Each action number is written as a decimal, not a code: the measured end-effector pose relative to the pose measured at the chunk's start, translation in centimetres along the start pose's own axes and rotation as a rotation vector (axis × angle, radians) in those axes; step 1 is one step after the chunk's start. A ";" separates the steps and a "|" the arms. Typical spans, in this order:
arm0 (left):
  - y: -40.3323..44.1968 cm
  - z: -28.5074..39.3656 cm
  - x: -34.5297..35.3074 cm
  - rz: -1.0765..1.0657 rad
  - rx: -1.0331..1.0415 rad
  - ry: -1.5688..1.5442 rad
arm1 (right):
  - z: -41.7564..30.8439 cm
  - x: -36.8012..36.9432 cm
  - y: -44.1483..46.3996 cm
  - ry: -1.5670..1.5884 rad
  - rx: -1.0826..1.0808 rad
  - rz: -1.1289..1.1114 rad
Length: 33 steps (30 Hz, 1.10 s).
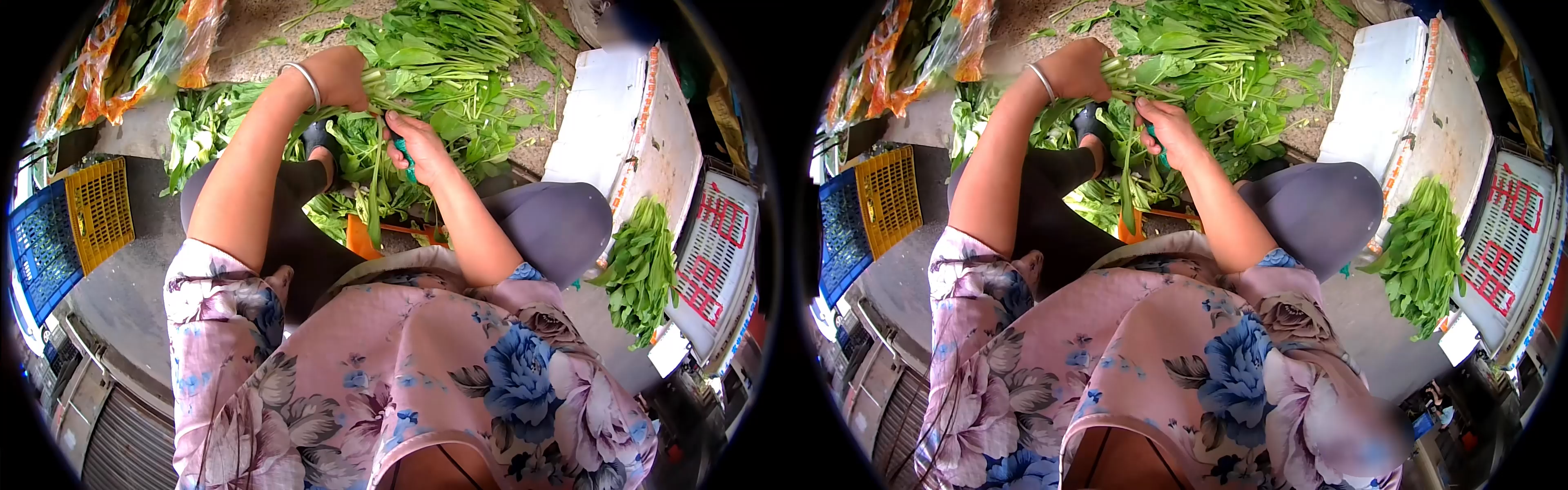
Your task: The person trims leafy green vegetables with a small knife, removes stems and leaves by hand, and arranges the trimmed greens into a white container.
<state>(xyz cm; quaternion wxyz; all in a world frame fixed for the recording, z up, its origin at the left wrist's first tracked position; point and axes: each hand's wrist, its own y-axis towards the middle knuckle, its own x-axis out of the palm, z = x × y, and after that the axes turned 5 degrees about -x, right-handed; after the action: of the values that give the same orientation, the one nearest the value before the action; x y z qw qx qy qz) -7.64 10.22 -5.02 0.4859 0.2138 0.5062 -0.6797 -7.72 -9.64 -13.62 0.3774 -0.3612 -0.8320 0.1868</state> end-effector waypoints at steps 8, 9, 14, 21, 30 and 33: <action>-0.9 0.7 -2.0 0.126 -0.167 -0.348 | 0.7 -1.3 -0.5 -0.409 0.098 0.138; -0.8 0.7 -2.0 0.136 -0.212 -0.440 | 0.4 -1.2 -0.4 -0.407 0.100 0.138; -0.9 0.7 -2.1 0.159 -0.142 -0.335 | -3.3 1.6 -0.5 0.322 -0.307 -0.057; -1.2 0.6 -1.7 0.156 -0.146 -0.578 | -0.4 -0.6 1.3 0.206 -0.085 0.053; -0.3 -0.9 -2.0 0.263 -0.161 -0.552 | 4.3 -5.5 7.8 0.109 0.133 0.729; -0.6 -0.2 -2.7 0.339 -0.193 -0.364 | 4.7 -5.9 8.6 0.133 0.148 0.711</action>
<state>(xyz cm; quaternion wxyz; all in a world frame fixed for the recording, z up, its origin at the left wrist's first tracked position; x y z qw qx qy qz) -7.09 11.64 -2.72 0.6940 0.1224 0.4297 -0.5646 -4.70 -8.42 -24.60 0.3673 -0.6110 -0.6124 0.3418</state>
